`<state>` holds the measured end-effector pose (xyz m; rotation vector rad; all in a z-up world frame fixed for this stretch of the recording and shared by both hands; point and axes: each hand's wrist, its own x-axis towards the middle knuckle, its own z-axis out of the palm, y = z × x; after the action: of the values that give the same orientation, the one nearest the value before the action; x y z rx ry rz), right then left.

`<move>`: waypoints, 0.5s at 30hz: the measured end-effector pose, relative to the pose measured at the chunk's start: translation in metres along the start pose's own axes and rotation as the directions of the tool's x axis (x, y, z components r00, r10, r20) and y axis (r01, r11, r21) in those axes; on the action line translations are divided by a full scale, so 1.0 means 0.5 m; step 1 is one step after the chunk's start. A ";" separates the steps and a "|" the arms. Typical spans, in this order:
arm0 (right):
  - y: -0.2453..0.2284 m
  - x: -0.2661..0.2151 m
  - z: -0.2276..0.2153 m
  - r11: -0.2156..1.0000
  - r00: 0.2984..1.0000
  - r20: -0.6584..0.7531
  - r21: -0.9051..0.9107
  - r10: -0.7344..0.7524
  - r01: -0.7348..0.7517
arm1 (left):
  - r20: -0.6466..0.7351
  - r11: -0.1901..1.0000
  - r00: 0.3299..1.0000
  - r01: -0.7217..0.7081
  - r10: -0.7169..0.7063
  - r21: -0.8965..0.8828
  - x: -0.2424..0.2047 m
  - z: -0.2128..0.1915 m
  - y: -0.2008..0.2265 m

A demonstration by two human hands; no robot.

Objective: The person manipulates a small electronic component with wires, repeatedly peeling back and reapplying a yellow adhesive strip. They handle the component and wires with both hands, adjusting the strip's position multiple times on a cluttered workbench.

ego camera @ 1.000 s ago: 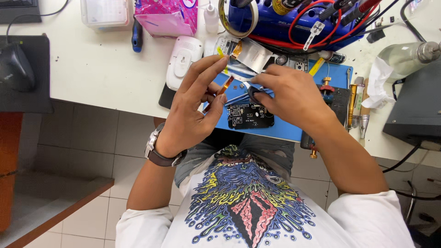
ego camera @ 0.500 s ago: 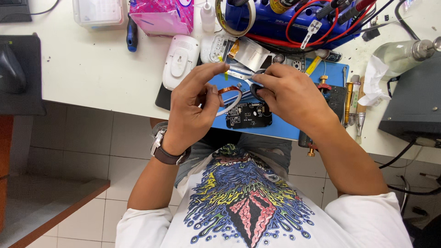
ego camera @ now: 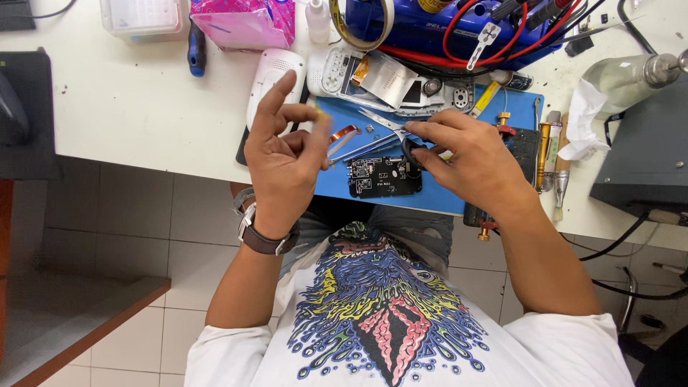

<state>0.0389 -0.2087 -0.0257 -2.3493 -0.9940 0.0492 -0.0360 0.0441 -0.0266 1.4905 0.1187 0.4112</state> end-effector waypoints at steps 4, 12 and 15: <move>-0.011 -0.007 -0.007 1.000 1.000 0.012 0.030 0.001 -0.001 | -0.037 1.000 0.999 -0.019 0.019 -0.004 -0.002 -0.008 -0.017; -0.004 -0.027 -0.008 0.997 0.999 -0.002 0.052 0.049 -0.048 | 0.018 1.000 1.000 0.023 -0.024 0.020 -0.008 0.003 -0.009; 0.006 -0.041 -0.017 0.997 0.998 0.030 -0.054 0.060 -0.058 | 0.042 1.000 0.999 -0.007 0.007 -0.013 -0.012 0.004 -0.014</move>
<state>0.0282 -0.2285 -0.0241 -2.4330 -0.9515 0.0843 -0.0395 0.0399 -0.0344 1.4859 0.0774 0.3857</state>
